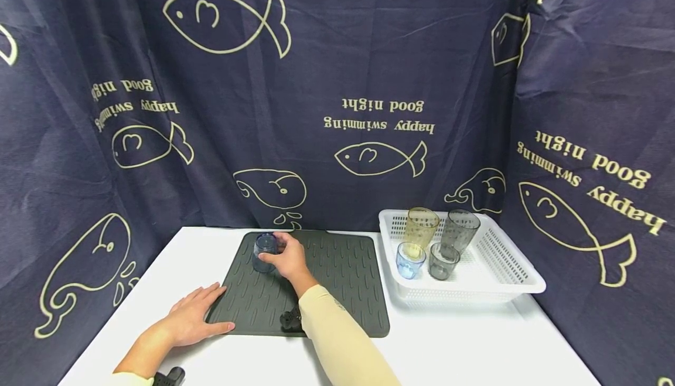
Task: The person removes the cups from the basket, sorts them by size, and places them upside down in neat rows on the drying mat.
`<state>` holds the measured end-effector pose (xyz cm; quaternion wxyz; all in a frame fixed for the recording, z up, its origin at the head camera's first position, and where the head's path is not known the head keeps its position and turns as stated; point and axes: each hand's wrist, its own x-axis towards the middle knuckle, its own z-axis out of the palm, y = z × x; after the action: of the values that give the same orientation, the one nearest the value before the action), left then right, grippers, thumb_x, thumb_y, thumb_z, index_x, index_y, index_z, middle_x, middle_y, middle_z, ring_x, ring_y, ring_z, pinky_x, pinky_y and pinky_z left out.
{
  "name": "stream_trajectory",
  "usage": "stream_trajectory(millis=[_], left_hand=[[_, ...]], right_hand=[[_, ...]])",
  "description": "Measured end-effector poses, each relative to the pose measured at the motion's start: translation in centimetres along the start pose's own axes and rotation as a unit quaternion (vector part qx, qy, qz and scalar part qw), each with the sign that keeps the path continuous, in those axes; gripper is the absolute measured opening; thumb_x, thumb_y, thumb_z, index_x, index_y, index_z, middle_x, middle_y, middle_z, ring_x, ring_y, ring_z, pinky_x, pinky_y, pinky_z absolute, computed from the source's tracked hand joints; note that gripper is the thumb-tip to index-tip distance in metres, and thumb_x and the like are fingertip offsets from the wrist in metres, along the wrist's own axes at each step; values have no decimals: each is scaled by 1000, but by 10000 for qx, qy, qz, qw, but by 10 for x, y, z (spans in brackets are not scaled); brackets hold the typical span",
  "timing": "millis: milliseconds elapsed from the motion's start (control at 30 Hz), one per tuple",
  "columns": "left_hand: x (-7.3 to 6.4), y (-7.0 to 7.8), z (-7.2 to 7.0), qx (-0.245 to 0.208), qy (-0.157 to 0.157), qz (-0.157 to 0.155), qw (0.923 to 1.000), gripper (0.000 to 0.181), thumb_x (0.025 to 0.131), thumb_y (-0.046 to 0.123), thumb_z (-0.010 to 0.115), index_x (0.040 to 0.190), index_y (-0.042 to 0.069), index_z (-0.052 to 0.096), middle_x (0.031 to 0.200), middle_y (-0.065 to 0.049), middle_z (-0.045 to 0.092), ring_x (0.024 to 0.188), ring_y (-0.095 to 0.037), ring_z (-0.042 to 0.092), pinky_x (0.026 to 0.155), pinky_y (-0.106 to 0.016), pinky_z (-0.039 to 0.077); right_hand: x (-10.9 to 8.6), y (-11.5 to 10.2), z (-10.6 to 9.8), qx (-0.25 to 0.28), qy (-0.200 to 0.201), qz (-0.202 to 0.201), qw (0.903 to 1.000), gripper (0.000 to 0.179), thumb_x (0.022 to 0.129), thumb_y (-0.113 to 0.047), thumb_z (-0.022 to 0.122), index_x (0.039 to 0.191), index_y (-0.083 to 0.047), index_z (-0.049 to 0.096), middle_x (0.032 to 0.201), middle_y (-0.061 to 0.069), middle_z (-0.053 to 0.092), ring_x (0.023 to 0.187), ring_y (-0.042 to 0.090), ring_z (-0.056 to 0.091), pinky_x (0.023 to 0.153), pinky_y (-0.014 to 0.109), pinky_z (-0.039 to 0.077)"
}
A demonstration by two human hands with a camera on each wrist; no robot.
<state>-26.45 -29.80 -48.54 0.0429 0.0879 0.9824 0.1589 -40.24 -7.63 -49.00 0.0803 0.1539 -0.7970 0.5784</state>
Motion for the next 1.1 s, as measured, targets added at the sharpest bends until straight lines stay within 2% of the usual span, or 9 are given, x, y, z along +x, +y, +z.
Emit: stream_trajectory(millis=[433, 600, 767, 967, 1100], left_hand=[[1, -2, 3, -17, 59, 28, 10000, 99, 81, 67, 74, 150, 2, 46, 156, -28, 42, 141, -61, 34, 107, -80, 29], [1, -2, 4, -2, 98, 24, 9999, 99, 80, 66, 75, 150, 2, 47, 156, -28, 43, 141, -61, 35, 107, -80, 30], [2, -4, 6, -46, 84, -28, 9999, 100, 79, 67, 74, 150, 2, 47, 156, -27, 42, 141, -61, 34, 107, -81, 29], [1, -3, 5, -52, 61, -32, 10000, 99, 80, 67, 74, 150, 2, 47, 156, -28, 42, 141, -61, 33, 106, -81, 29], [1, -1, 4, -3, 110, 6, 9999, 98, 80, 65, 75, 150, 2, 47, 155, -28, 43, 140, -62, 34, 106, -80, 31]], right_hand=[[-4, -5, 3, -19, 150, -105, 9998, 61, 77, -13, 90, 132, -5, 65, 114, 11, 74, 96, 23, 73, 82, 24, 59], [-5, -8, 2, -150, 166, -25, 9997, 59, 78, -15, 90, 131, -7, 66, 116, 10, 74, 100, 24, 72, 88, 28, 59], [-6, -7, 1, -46, 170, 5, 9998, 58, 78, -13, 90, 131, -5, 66, 119, 12, 74, 106, 26, 72, 94, 34, 60], [-9, -1, 1, 11, 215, 105, 9997, 55, 77, -13, 90, 128, -6, 68, 121, 11, 75, 105, 26, 73, 93, 32, 60], [-12, 2, -3, 213, 153, 220, 9994, 55, 80, -14, 89, 130, -7, 67, 125, 12, 73, 110, 29, 72, 95, 32, 59]])
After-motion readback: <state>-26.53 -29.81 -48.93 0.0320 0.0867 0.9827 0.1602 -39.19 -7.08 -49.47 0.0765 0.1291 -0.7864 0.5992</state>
